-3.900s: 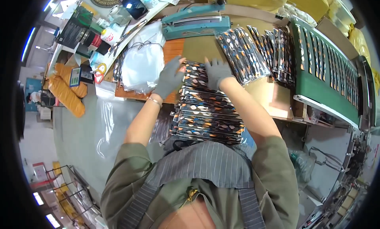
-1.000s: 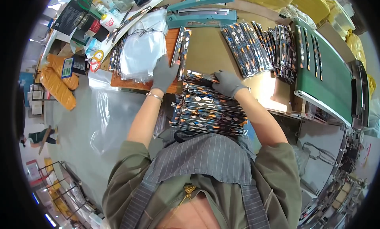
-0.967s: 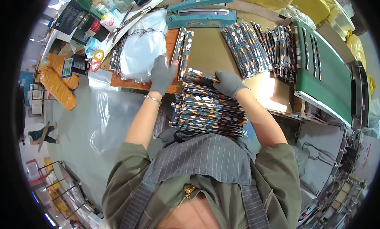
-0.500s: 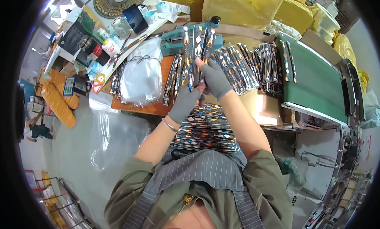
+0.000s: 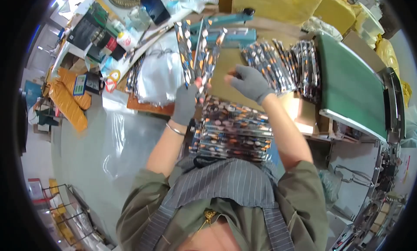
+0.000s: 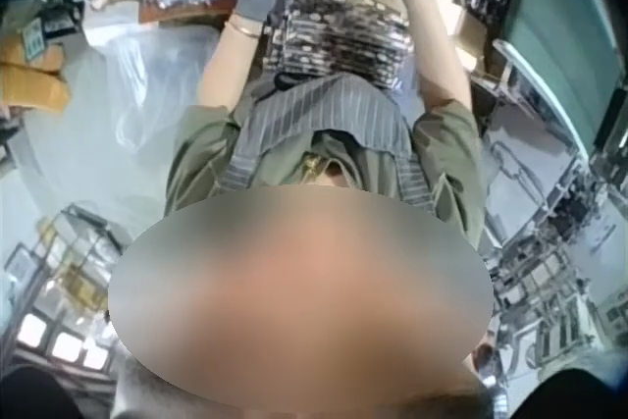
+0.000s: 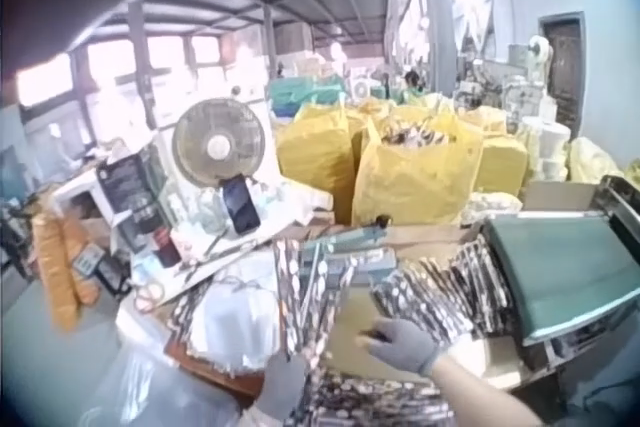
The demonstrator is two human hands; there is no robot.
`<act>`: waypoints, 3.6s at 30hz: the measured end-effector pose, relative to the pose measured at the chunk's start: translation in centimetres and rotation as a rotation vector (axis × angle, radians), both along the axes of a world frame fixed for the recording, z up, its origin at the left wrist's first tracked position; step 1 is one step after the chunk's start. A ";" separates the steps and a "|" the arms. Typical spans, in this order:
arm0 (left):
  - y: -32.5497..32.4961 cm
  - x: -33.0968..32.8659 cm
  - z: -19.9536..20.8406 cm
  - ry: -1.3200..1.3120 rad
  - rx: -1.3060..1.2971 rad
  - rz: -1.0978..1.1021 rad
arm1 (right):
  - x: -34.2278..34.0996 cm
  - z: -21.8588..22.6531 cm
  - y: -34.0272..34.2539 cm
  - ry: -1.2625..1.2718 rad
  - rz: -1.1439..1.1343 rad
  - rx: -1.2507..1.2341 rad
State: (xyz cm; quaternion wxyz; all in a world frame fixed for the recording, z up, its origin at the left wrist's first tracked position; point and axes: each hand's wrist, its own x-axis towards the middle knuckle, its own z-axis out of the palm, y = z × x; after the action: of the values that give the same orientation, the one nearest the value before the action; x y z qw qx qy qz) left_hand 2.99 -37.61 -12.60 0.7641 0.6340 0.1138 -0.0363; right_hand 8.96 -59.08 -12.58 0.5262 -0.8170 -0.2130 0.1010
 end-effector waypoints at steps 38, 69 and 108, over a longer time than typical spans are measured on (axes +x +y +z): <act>-0.6 8.2 -8.5 -0.881 1.430 -0.321 | -4.7 -4.3 -1.5 -0.199 -0.162 -0.421; -22.6 19.9 -8.8 0.311 -0.046 -0.344 | 13.2 -7.0 -22.3 0.354 -0.990 -0.409; 16.2 3.8 -3.7 -0.592 1.506 0.105 | -5.6 1.6 1.9 0.826 0.054 0.982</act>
State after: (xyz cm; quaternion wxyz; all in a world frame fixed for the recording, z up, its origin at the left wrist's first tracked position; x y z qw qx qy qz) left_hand 6.83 -21.45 -16.25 0.1314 0.9554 -0.0695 0.2553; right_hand 3.37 -57.20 -10.94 0.8750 -0.3692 -0.0347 0.3114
